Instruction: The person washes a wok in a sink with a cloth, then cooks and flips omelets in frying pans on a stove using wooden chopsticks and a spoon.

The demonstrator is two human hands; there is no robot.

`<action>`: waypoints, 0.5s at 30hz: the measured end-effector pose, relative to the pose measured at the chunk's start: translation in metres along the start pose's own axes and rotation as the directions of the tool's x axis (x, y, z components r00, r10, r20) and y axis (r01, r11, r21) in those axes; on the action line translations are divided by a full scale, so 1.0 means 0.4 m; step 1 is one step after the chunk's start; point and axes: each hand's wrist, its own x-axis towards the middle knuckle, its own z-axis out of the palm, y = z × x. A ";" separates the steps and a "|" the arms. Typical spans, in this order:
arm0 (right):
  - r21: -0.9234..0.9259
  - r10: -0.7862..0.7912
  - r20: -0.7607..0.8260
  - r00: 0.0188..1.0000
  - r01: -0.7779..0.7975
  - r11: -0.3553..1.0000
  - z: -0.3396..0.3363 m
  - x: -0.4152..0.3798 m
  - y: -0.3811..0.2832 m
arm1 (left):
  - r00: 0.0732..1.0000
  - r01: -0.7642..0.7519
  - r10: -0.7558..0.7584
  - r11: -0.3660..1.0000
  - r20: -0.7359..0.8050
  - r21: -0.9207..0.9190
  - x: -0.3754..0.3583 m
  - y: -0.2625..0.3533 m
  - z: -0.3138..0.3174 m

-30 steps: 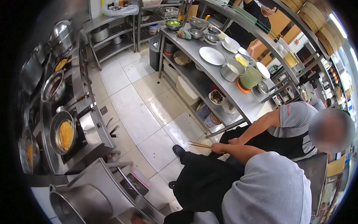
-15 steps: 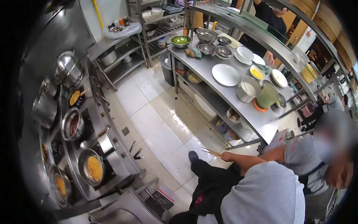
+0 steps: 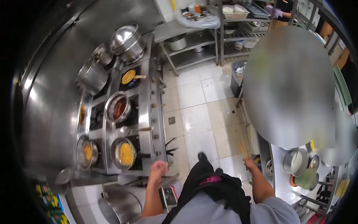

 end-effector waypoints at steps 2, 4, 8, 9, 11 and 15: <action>0.094 0.018 -0.103 0.995 -0.009 0.996 -0.062 0.031 -0.037 | 0.947 -0.321 0.318 0.942 0.045 0.094 0.210 0.179 0.138; 0.153 -0.042 -0.074 0.996 0.053 0.987 -0.095 0.052 -0.056 | 0.847 -0.519 0.528 0.800 0.058 0.302 0.407 0.367 0.298; 0.072 0.020 -0.228 0.973 -0.004 0.997 -0.144 -0.062 -0.240 | 0.653 -0.719 0.740 0.540 0.160 0.439 0.801 0.623 0.692; 0.049 0.022 -0.242 0.970 -0.010 0.999 -0.147 -0.088 -0.283 | 0.605 -0.768 0.762 0.481 0.230 0.423 0.975 0.608 0.813; 0.126 0.065 -0.257 0.964 -0.033 0.991 -0.142 -0.100 -0.330 | 0.624 -0.776 0.688 0.490 0.370 0.398 1.194 0.606 1.117; -0.128 -0.197 -0.252 0.947 0.169 0.977 -0.121 0.049 -0.237 | 0.864 -0.499 0.369 0.710 0.341 0.496 1.265 0.674 1.430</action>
